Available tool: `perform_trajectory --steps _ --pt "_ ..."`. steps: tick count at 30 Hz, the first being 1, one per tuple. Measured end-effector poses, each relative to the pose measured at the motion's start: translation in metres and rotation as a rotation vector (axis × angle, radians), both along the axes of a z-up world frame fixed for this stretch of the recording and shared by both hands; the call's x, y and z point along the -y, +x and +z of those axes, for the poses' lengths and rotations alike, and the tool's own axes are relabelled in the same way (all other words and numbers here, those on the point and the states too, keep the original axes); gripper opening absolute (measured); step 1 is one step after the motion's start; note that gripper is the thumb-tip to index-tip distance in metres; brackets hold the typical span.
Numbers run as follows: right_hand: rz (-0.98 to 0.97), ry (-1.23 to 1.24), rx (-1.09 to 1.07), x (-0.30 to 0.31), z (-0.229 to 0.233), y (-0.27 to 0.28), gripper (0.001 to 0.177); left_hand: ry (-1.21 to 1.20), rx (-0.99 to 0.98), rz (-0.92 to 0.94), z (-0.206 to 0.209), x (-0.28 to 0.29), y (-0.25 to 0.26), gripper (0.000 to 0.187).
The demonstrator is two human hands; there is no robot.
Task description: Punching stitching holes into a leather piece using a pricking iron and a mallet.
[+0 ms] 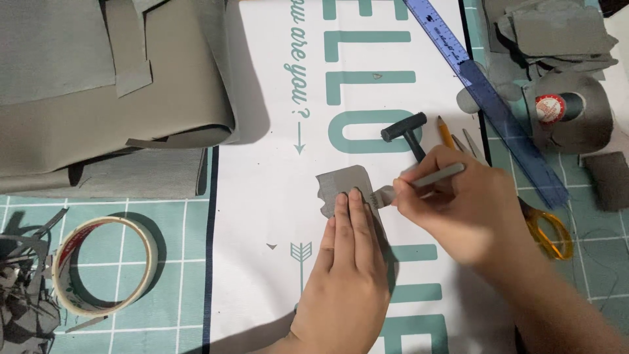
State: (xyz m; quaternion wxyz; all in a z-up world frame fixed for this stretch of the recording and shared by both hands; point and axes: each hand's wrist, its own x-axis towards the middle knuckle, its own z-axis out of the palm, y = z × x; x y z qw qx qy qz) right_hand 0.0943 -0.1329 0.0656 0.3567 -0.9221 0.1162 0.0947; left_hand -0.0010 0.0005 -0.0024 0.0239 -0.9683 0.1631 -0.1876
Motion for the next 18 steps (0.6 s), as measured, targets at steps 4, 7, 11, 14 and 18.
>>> perform_trajectory --steps 4,7,11,14,18 --pt "0.075 -0.017 0.035 0.007 -0.008 0.005 0.016 -0.001 -0.024 0.005 -0.005 0.001 -0.001 0.060" --pt "0.007 0.078 0.011 0.004 -0.004 0.000 0.012 -0.026 0.005 0.005 -0.005 0.000 0.000 0.054" --pt "0.066 -0.037 0.121 0.006 -0.011 -0.005 0.011 -0.018 0.007 0.010 -0.003 0.001 -0.001 0.054" --pt "0.084 -0.072 0.159 0.008 -0.015 -0.003 0.011 -0.022 0.017 0.024 -0.002 0.001 0.001 0.053" --pt "0.071 0.002 0.140 0.007 -0.010 -0.004 0.013 -0.019 0.042 0.005 0.003 0.000 0.002 0.047"
